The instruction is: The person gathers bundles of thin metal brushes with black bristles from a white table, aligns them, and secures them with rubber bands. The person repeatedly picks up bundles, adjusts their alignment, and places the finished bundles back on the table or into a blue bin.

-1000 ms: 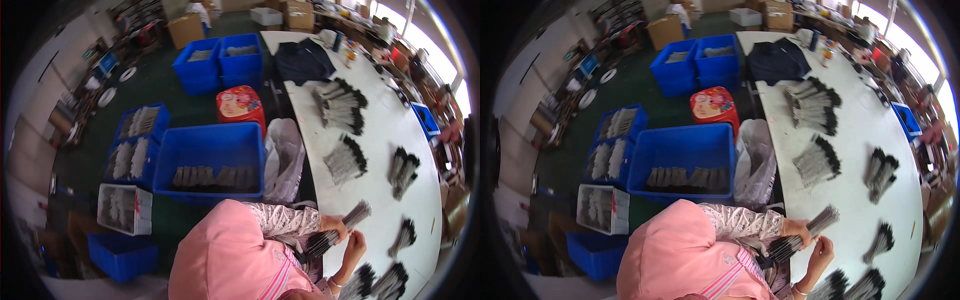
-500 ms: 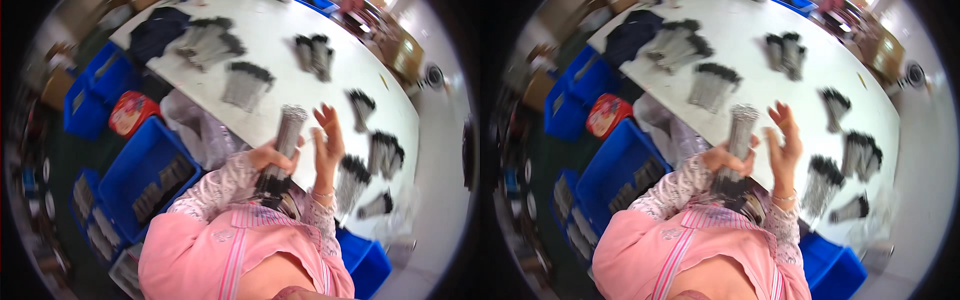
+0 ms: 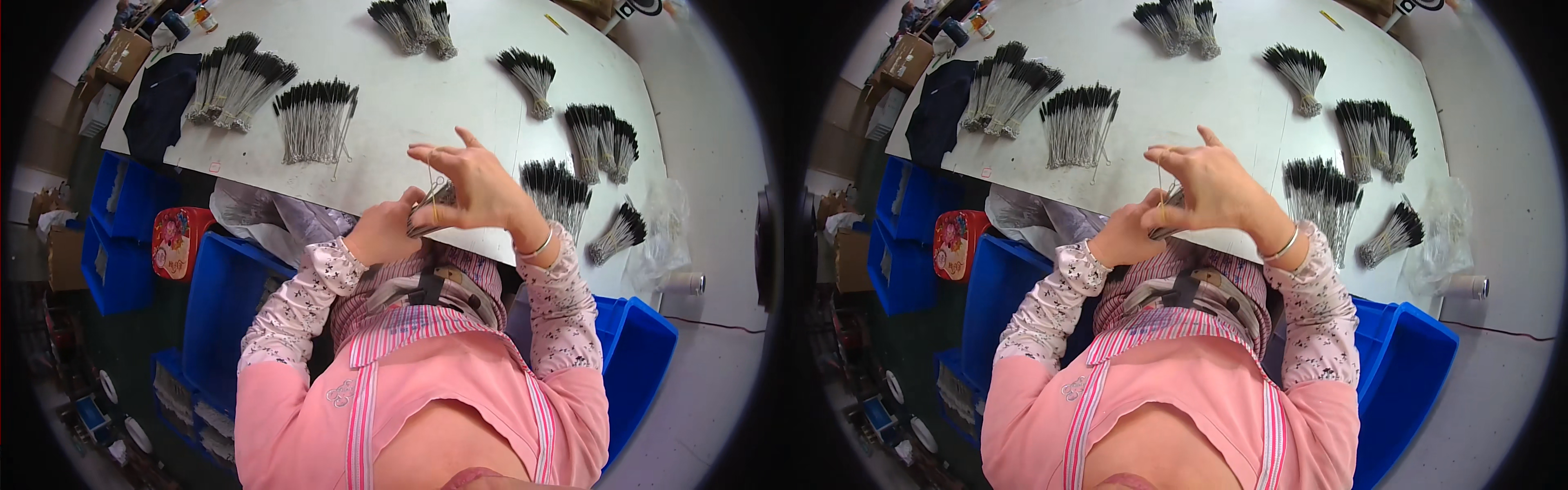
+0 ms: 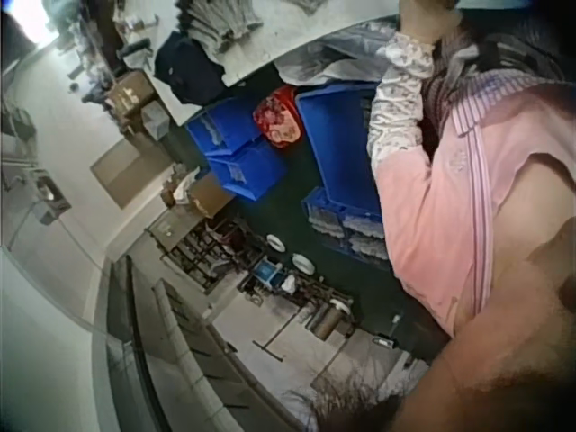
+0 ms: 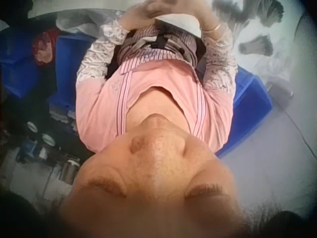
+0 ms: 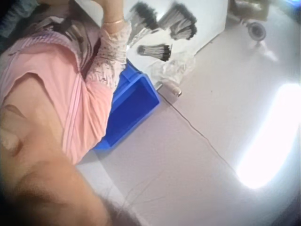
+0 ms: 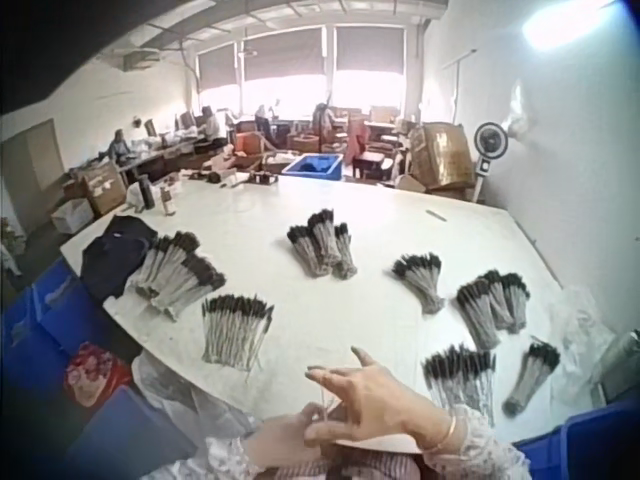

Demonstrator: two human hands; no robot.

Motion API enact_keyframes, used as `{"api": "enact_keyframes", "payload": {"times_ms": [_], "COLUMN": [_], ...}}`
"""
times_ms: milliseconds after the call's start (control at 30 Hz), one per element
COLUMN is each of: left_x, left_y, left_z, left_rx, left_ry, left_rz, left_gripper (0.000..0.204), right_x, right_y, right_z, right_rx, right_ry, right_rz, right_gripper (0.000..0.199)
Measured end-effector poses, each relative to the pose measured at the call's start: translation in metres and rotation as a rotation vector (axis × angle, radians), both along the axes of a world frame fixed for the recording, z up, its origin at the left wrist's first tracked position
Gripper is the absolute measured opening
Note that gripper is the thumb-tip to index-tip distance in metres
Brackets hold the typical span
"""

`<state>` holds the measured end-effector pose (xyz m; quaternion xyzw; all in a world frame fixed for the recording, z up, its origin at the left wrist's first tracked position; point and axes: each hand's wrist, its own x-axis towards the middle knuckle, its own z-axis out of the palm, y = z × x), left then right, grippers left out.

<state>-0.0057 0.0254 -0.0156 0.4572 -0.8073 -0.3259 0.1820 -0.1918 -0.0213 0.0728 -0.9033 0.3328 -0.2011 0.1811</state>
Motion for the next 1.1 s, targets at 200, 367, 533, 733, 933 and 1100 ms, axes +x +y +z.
{"api": "enact_keyframes", "payload": {"times_ms": [200, 367, 533, 733, 933, 1100], "left_x": [0.001, 0.002, 0.002, 0.028, 0.012, -0.037], "left_y": [-0.004, -0.007, -0.002, -0.019, -0.025, -0.011], "left_z": [0.013, 0.025, 0.027, 0.000, -0.020, -0.020], "left_rx": [-0.088, -0.057, -0.137, 0.213, 0.371, 0.239], "left_ry": [-0.230, -0.272, 0.019, 0.635, 0.962, 0.941], "left_rz": [-0.010, -0.101, -0.079, 0.497, 0.654, 0.636], "left_gripper": [0.037, 0.054, 0.049, 0.049, 0.054, 0.040], "right_x": [0.004, 0.009, 0.010, -0.017, -0.009, 0.018], "right_y": [-0.015, -0.036, -0.054, -0.023, 0.010, -0.017], "right_z": [-0.016, -0.034, -0.066, -0.077, -0.076, -0.072], "right_rx": [0.269, 0.411, 0.809, 0.912, 1.093, -0.190], "right_ry": [0.240, 0.071, -0.129, -0.368, -1.683, -0.680], "right_rz": [-0.005, 0.016, -0.054, -0.099, 0.268, -0.402], "right_gripper": [0.058, 0.039, 0.033, 0.038, 0.030, 0.038]}}
